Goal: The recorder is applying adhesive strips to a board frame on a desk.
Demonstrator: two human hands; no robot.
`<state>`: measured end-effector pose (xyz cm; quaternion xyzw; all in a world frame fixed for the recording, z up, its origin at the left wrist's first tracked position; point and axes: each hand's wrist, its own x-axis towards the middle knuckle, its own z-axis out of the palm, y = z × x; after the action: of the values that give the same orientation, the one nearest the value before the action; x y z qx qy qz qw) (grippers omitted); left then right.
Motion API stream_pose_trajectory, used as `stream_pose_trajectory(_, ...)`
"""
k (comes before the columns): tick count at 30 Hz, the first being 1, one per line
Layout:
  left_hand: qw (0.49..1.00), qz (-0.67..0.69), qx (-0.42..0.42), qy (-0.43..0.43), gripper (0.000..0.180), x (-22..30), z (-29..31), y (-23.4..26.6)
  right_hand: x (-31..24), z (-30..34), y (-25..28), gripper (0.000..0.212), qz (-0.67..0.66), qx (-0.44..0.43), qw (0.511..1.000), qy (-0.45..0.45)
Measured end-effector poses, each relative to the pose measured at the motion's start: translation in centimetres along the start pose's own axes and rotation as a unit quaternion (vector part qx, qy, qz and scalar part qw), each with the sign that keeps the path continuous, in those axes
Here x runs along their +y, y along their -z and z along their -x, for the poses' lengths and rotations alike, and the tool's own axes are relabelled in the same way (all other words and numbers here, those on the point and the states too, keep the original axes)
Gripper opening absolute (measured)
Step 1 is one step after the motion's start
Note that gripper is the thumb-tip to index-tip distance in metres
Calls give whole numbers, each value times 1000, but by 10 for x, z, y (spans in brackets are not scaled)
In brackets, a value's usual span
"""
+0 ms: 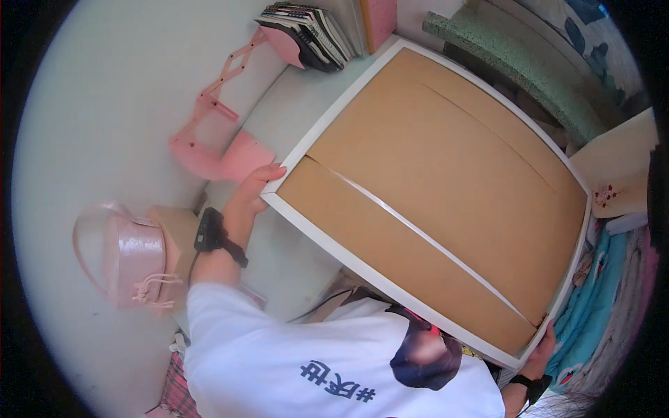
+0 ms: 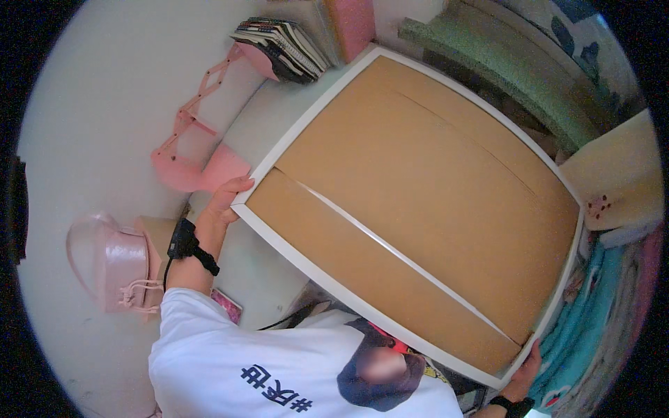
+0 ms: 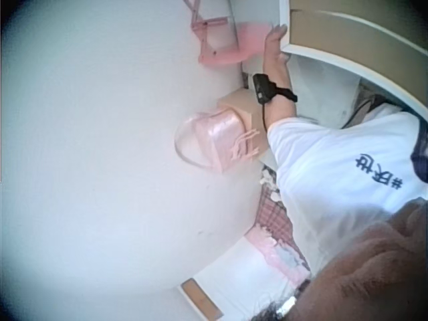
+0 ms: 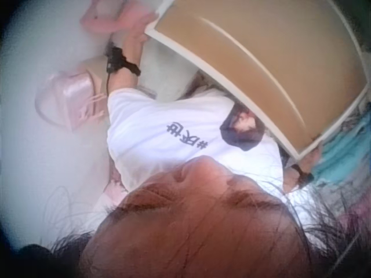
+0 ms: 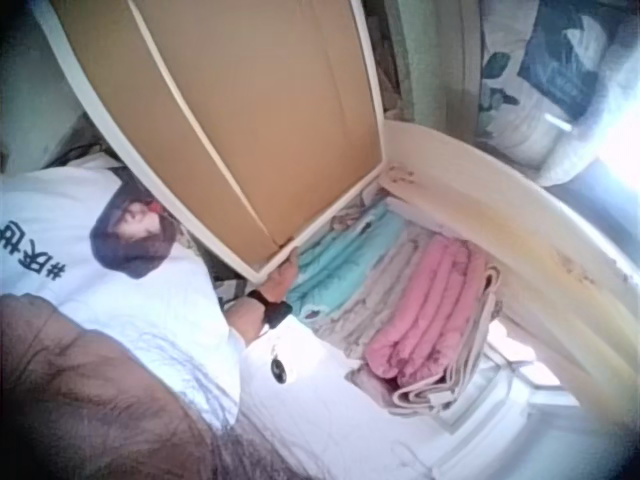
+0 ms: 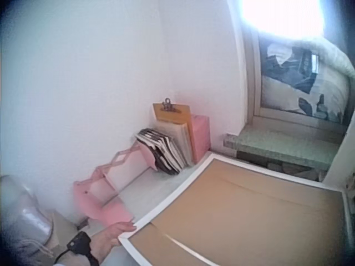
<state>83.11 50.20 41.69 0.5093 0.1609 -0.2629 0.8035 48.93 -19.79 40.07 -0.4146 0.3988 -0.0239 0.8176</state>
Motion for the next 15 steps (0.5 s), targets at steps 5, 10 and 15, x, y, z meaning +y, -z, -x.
stream_pose_trajectory(5, 1000, -18, -23, -5, 35, -5, 7, 7, -1, 8, -33, 40, -25, 28, 999, -19)
stream_pose_trajectory(10, 999, -40, -11, 15, 38, -9, 18, 4, -3, 16, -49, 43, -9, 29, 999, -42)
stream_pose_trajectory(15, 998, -38, -31, 43, 43, -9, 21, 3, 3, -2, -9, 43, -18, 13, 999, -30)
